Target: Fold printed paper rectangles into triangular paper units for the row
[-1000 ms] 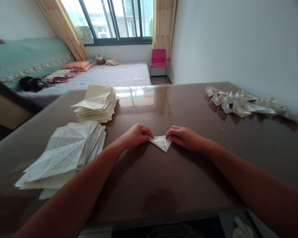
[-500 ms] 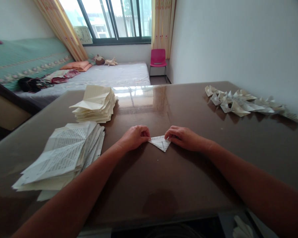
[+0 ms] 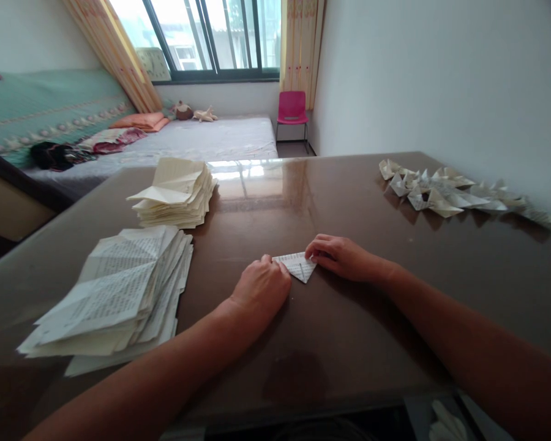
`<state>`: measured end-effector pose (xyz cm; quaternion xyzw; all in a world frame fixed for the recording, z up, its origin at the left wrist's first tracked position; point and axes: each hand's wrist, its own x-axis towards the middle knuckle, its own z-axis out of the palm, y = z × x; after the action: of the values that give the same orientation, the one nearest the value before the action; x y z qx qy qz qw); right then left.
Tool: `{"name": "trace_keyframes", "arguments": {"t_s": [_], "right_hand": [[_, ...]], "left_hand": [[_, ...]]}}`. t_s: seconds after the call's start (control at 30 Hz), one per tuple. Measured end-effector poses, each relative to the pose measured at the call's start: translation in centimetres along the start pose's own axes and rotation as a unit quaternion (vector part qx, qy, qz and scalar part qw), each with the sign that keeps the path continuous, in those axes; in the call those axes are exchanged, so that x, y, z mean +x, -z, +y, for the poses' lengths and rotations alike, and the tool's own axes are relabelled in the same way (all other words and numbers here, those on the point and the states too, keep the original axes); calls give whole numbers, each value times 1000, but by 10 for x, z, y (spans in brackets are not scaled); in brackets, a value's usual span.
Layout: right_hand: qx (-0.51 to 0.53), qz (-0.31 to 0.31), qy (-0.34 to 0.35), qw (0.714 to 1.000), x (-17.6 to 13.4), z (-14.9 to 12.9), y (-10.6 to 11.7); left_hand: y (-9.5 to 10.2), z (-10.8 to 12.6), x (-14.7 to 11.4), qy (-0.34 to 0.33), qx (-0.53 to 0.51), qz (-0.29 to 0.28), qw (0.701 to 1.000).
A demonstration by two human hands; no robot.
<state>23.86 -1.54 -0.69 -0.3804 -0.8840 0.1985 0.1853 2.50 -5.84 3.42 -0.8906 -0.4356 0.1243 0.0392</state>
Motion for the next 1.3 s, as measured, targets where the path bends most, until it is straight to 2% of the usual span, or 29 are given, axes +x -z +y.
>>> {"name": "trace_keyframes", "arguments": {"t_s": [0.13, 0.27, 0.4, 0.73, 1.03, 1.3], "right_hand": [[5, 2, -4, 1000, 0, -1, 0], [9, 2, -5, 1000, 0, -2, 1], [11, 0, -14, 1000, 0, -4, 2], [12, -6, -11, 1000, 0, -4, 3], [14, -3, -11, 1000, 0, -3, 2], [16, -3, -7, 1000, 0, -3, 3]], "left_hand": [[1, 2, -6, 3, 11, 3, 1000], [5, -11, -8, 5, -36, 14, 999], [6, -22, -6, 2, -77, 1, 997], [-3, -47, -4, -21, -114, 21, 993], [-6, -41, -6, -12, -99, 36, 994], [-2, -39, -7, -17, -68, 28, 997]]}}
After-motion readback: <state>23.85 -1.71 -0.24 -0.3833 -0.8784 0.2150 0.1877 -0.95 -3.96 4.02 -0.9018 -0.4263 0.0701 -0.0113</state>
